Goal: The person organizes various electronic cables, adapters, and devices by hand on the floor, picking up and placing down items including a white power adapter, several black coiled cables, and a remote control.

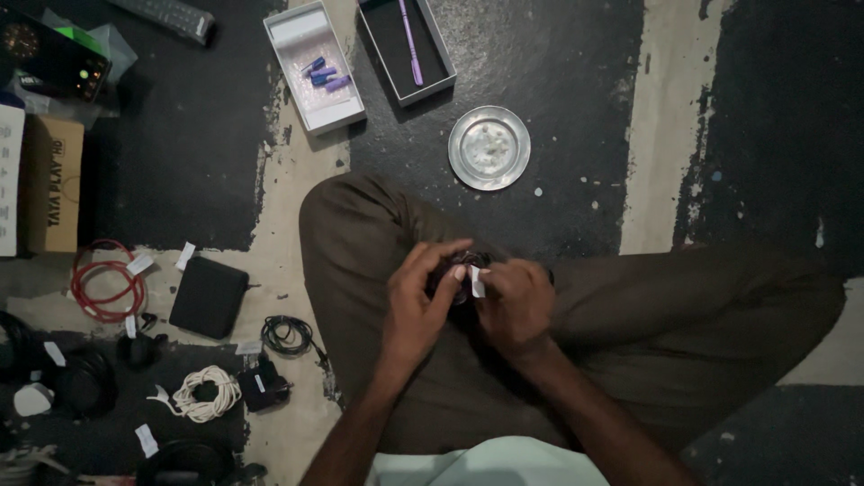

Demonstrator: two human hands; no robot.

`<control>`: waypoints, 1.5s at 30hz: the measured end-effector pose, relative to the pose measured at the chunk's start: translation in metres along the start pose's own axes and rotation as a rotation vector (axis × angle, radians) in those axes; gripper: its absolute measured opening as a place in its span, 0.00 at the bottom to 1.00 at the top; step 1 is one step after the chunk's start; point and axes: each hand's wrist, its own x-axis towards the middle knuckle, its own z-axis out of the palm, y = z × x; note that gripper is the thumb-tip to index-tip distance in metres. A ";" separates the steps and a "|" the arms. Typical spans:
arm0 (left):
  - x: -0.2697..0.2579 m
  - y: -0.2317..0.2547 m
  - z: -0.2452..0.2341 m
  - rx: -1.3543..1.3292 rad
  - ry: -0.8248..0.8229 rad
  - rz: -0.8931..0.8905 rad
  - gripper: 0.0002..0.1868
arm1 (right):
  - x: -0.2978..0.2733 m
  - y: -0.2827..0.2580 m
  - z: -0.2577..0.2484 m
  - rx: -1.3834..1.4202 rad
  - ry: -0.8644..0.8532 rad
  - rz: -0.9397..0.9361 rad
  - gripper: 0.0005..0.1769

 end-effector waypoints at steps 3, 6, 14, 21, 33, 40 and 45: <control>0.002 -0.001 -0.003 0.053 -0.029 -0.072 0.12 | 0.001 0.000 -0.001 -0.002 0.009 -0.012 0.17; 0.003 -0.003 -0.002 0.021 0.001 0.060 0.10 | 0.006 0.002 -0.001 -0.013 0.021 0.005 0.17; 0.005 -0.004 -0.006 0.052 -0.048 0.099 0.12 | 0.001 0.011 0.002 0.052 -0.013 0.070 0.22; 0.001 -0.001 -0.005 0.029 -0.017 0.045 0.10 | -0.007 0.022 -0.002 0.143 -0.036 -0.084 0.21; 0.002 -0.018 0.000 -0.077 0.033 0.004 0.07 | 0.009 0.020 -0.001 0.133 -0.170 -0.004 0.29; 0.000 -0.026 0.005 -0.370 0.036 -0.271 0.11 | 0.010 0.027 -0.012 0.242 -0.336 0.035 0.40; 0.000 -0.022 0.001 -0.217 0.030 -0.343 0.14 | 0.006 0.029 -0.013 0.202 -0.270 -0.044 0.35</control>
